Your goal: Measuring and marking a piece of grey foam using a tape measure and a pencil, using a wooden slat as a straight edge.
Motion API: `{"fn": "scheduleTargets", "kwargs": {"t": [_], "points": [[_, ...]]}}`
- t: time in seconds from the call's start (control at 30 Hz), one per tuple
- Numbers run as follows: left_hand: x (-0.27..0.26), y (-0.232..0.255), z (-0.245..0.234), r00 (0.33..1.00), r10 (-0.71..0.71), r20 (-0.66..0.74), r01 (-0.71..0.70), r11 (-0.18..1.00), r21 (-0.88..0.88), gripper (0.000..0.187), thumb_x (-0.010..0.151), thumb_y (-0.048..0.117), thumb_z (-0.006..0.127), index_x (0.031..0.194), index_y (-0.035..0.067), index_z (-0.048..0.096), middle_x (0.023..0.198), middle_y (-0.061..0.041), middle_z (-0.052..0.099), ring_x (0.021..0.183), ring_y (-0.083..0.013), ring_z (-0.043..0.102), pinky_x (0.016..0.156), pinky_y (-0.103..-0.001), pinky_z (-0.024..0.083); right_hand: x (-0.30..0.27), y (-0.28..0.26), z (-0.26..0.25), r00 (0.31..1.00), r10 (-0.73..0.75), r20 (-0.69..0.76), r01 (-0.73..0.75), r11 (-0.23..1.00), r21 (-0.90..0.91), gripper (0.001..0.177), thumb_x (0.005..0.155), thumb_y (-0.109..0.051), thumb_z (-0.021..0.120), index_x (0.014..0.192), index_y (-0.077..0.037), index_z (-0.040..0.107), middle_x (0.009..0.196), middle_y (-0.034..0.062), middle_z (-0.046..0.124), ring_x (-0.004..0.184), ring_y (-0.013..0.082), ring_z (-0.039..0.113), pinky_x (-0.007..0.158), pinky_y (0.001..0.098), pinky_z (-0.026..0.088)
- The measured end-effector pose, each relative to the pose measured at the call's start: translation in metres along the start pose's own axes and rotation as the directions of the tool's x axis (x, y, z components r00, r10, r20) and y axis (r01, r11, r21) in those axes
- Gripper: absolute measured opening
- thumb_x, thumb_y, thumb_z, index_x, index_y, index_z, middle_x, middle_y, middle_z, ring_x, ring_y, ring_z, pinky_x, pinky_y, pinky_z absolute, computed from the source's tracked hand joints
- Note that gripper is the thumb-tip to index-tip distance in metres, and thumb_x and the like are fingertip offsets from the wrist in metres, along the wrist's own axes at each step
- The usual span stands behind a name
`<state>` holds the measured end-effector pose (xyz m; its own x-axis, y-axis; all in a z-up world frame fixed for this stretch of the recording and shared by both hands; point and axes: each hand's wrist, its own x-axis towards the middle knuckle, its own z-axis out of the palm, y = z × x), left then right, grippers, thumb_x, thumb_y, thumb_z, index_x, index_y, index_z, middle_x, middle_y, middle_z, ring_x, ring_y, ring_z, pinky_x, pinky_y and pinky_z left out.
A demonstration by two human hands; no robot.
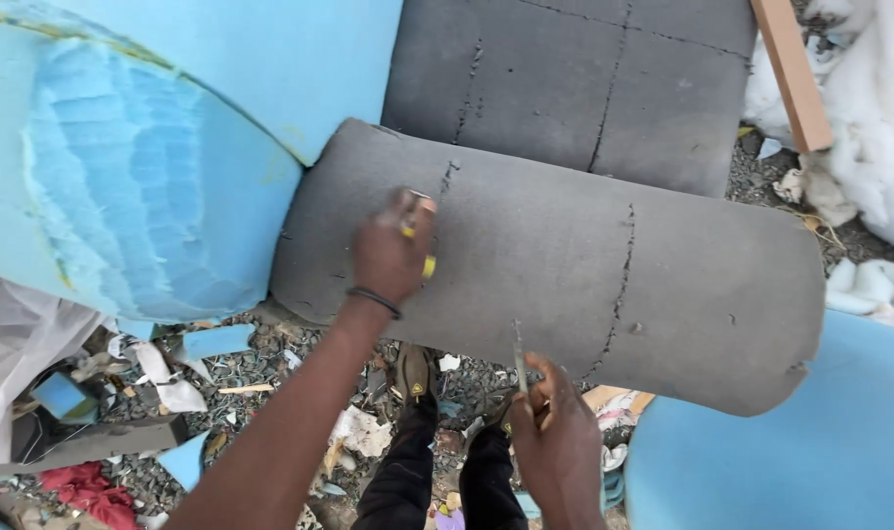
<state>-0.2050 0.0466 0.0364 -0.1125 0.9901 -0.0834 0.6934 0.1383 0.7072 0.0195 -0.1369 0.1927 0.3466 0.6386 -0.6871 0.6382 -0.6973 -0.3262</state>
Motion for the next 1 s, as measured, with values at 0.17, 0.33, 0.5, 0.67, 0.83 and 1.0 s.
{"fn": "scheduleTargets", "kwargs": {"t": [0.17, 0.33, 0.5, 0.67, 0.83, 1.0], "points": [[0.026, -0.059, -0.043, 0.999, 0.019, -0.047, -0.009, 0.977, 0.213, 0.037, 0.118, 0.049, 0.079, 0.113, 0.013, 0.069, 0.103, -0.023, 0.086, 0.09, -0.0655, 0.075, 0.065, -0.076, 0.048, -0.009, -0.024, 0.013, 1.0, 0.014, -0.021, -0.01, 0.987, 0.163, 0.052, 0.112, -0.033, 0.072, 0.164, -0.028, 0.078, 0.092, -0.0006, 0.086, 0.075, 0.0206, 0.077, 0.072, 0.0443, 0.062], [0.028, -0.074, -0.027, 0.998, 0.05, -0.049, -0.03, 0.94, 0.34, 0.045, 0.115, 0.059, 0.084, 0.11, 0.016, 0.072, 0.109, -0.014, 0.081, 0.091, -0.0525, 0.078, 0.064, -0.07, 0.054, -0.001, -0.049, 0.003, 0.998, 0.051, 0.047, -0.064, 0.935, 0.349, 0.05, 0.113, -0.027, 0.075, 0.163, -0.018, 0.081, 0.079, 0.0058, 0.089, 0.067, 0.0195, 0.083, 0.073, 0.0442, 0.066], [0.024, -0.079, -0.018, 1.0, 0.015, -0.027, -0.006, 0.953, 0.304, 0.045, 0.117, 0.063, 0.077, 0.111, 0.018, 0.073, 0.11, -0.014, 0.079, 0.088, -0.057, 0.073, 0.064, -0.075, 0.05, 0.047, -0.027, -0.005, 0.978, 0.039, 0.205, -0.202, 0.423, 0.883, 0.065, 0.114, -0.024, 0.077, 0.178, -0.011, 0.071, 0.09, 0.0101, 0.061, 0.069, 0.0252, 0.064, 0.058, 0.0452, 0.048], [0.034, -0.079, -0.021, 0.999, 0.036, 0.003, -0.035, 0.937, 0.347, 0.046, 0.117, 0.061, 0.073, 0.114, 0.015, 0.071, 0.114, -0.015, 0.081, 0.093, -0.0566, 0.077, 0.065, -0.075, 0.053, 0.054, -0.085, -0.029, 0.994, 0.06, 0.095, -0.102, 0.842, 0.53, 0.048, 0.115, -0.022, 0.08, 0.162, -0.013, 0.077, 0.098, 0.007, 0.079, 0.07, 0.0222, 0.077, 0.067, 0.0406, 0.064], [0.035, -0.08, -0.025, 0.998, 0.016, 0.068, -0.038, 0.939, 0.341, 0.05, 0.119, 0.065, 0.068, 0.114, 0.015, 0.072, 0.112, -0.012, 0.082, 0.093, -0.0506, 0.079, 0.066, -0.071, 0.055, 0.072, -0.104, 0.0, 0.996, -0.059, 0.069, 0.051, 0.993, 0.108, 0.035, 0.117, -0.018, 0.082, 0.151, -0.018, 0.079, 0.101, 0.0052, 0.095, 0.071, 0.0196, 0.086, 0.06, 0.0368, 0.073], [0.04, -0.056, -0.041, 0.97, -0.178, 0.166, 0.112, 0.931, 0.346, 0.051, 0.117, 0.072, 0.07, 0.11, 0.022, 0.066, 0.104, -0.01, 0.075, 0.108, -0.0454, 0.087, 0.093, -0.067, 0.071, 0.089, -0.131, 0.035, 0.948, -0.295, -0.117, 0.295, 0.955, -0.021, 0.035, 0.11, -0.012, 0.081, 0.142, 0.0, 0.085, 0.096, 0.0192, 0.092, 0.082, 0.0364, 0.09, 0.077, 0.0468, 0.073]]}}
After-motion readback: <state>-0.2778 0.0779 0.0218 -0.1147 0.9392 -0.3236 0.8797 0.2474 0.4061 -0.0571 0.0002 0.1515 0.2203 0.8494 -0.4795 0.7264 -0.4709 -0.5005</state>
